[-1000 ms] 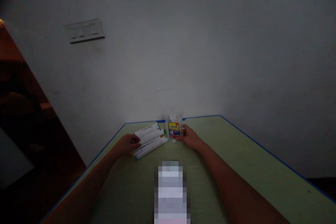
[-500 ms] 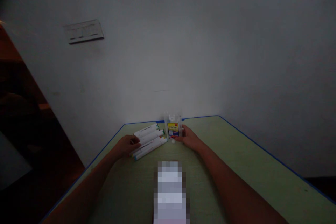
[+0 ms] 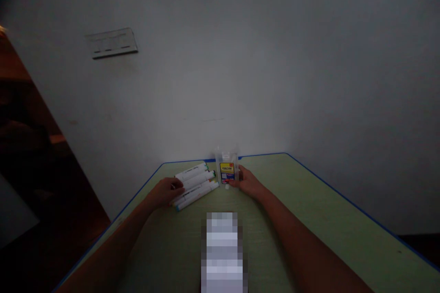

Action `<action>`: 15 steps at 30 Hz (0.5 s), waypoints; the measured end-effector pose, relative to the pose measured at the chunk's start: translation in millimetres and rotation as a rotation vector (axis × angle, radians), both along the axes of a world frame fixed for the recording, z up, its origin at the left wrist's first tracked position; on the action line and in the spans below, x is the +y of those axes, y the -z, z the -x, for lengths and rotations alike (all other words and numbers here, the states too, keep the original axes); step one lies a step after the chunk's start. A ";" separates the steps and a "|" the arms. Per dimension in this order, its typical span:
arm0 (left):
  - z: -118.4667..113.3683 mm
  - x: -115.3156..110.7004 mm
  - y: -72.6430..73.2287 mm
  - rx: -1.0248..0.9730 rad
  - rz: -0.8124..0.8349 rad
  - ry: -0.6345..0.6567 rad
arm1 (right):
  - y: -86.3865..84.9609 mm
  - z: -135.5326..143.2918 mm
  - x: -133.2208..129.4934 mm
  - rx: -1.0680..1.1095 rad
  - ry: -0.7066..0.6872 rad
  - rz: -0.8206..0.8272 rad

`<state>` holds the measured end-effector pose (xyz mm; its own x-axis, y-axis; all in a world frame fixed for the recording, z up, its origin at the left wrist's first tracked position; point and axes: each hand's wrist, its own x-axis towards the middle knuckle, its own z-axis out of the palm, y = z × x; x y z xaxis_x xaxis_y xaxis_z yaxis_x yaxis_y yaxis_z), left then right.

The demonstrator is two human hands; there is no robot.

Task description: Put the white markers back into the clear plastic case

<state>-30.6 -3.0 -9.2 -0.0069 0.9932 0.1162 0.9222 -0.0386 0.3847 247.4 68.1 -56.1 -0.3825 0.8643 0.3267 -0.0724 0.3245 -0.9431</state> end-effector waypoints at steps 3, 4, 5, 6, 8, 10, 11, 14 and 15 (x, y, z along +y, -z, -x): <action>-0.1 0.0 -0.3 -0.002 -0.006 -0.005 | -0.3 -0.1 -0.4 0.003 0.006 0.009; -0.2 -0.2 -0.4 -0.002 -0.010 -0.005 | -0.3 -0.1 -0.4 0.004 0.006 0.014; -0.3 -0.4 -0.5 -0.002 -0.014 -0.004 | -0.2 -0.1 -0.4 0.003 0.004 0.019; -0.4 -0.6 -0.5 -0.002 -0.015 -0.004 | -0.2 -0.2 -0.3 0.000 0.002 0.023; -0.7 -1.0 -0.6 -0.002 -0.016 -0.006 | -0.2 -0.1 -0.4 -0.005 0.000 0.027; -1.1 -1.2 -0.7 -0.002 -0.013 -0.005 | -0.2 -0.2 -0.4 -0.007 -0.001 0.030; -1.2 -1.2 -0.8 -0.002 -0.012 -0.003 | -0.1 -0.2 -0.4 -0.009 -0.002 0.032; -1.6 -1.2 -1.1 0.002 -0.013 -0.004 | 0.6 -0.3 0.1 -0.017 0.001 0.034; -1.6 -1.2 -1.1 0.003 -0.014 -0.006 | 0.9 -0.3 0.3 -0.017 0.003 0.034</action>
<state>-29.0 -4.2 -8.1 -0.0120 0.9914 0.1302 0.9236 -0.0389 0.3813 247.6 68.4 -57.0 -0.3857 0.8757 0.2905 -0.0551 0.2925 -0.9547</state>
